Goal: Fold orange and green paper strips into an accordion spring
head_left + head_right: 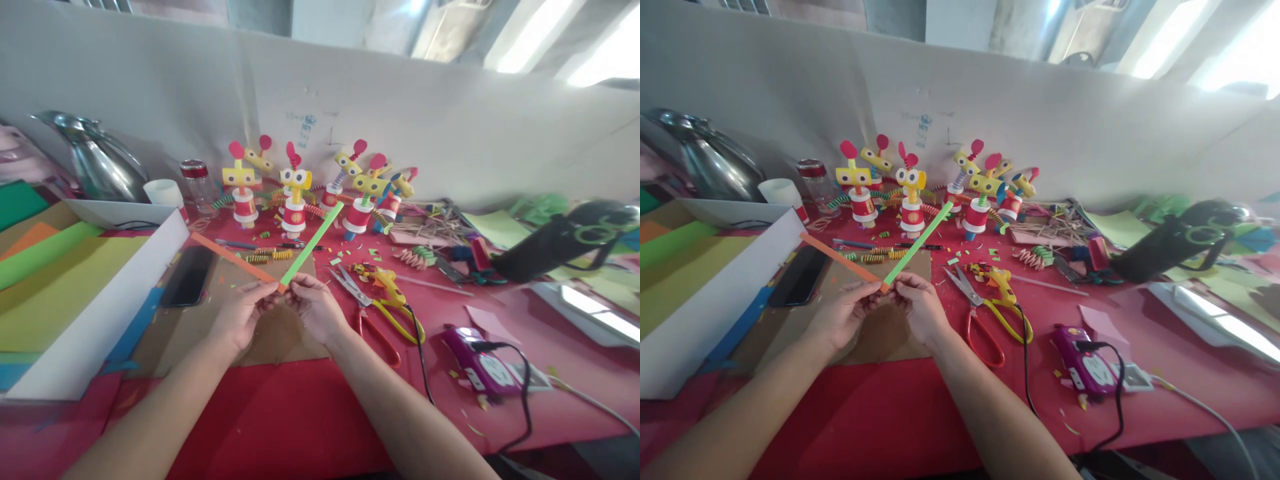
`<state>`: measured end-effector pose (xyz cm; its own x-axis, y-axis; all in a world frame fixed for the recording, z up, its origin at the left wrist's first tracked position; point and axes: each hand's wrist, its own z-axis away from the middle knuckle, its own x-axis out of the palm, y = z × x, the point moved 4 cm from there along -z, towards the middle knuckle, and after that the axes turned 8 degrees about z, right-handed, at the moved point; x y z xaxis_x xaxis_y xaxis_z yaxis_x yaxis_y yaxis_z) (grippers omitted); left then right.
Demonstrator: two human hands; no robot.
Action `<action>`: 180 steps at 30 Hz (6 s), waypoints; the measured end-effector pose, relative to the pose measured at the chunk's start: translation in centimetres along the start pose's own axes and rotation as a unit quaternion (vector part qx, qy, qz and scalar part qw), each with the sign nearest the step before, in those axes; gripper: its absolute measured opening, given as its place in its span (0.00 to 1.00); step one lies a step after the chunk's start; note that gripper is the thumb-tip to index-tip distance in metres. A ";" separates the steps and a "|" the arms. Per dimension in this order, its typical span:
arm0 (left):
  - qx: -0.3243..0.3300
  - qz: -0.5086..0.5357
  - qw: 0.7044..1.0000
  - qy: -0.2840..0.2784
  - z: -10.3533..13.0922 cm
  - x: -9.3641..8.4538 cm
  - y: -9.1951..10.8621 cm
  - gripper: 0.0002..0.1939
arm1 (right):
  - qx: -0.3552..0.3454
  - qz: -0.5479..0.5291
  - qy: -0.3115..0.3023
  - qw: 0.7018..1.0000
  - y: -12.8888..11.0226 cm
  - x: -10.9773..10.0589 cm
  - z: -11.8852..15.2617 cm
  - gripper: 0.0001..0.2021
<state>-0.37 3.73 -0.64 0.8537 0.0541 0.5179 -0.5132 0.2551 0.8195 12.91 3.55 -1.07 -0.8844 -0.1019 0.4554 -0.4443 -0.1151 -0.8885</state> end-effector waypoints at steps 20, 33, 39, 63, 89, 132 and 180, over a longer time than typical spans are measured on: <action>0.059 0.012 0.998 -0.027 0.4 0.5 -0.4 0.09 | -0.097 0.055 0.093 0.989 -0.8 0.6 1.2 0.06; 0.078 0.070 0.995 0.009 0.5 0.4 -0.8 0.09 | -0.148 0.048 0.108 0.982 0.7 1.4 1.8 0.05; 0.048 0.039 0.997 0.038 0.0 -0.5 -0.8 0.10 | -0.135 0.107 0.107 0.979 1.1 0.9 1.4 0.04; -0.093 0.142 0.982 -0.080 0.2 0.1 -0.6 0.14 | -0.363 0.425 -0.022 0.829 -4.0 1.3 2.3 0.09; -0.050 0.022 0.998 -0.011 0.1 -0.1 0.1 0.10 | -0.097 0.218 -0.063 0.969 -1.9 -0.7 0.0 0.10; 0.042 -0.060 0.997 -0.013 0.6 1.1 1.1 0.11 | -0.147 0.264 -0.005 0.953 -0.8 -0.6 -0.4 0.04; 0.052 -0.032 0.998 0.017 0.8 0.7 -0.4 0.12 | -0.087 0.280 0.057 0.954 -0.9 -0.6 0.3 0.08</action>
<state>0.31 2.92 -0.42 0.8868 0.0743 0.4561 -0.4620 0.1575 0.8728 13.88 3.37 -0.57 -0.9956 0.0098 -0.0935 0.0940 0.0937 -0.9912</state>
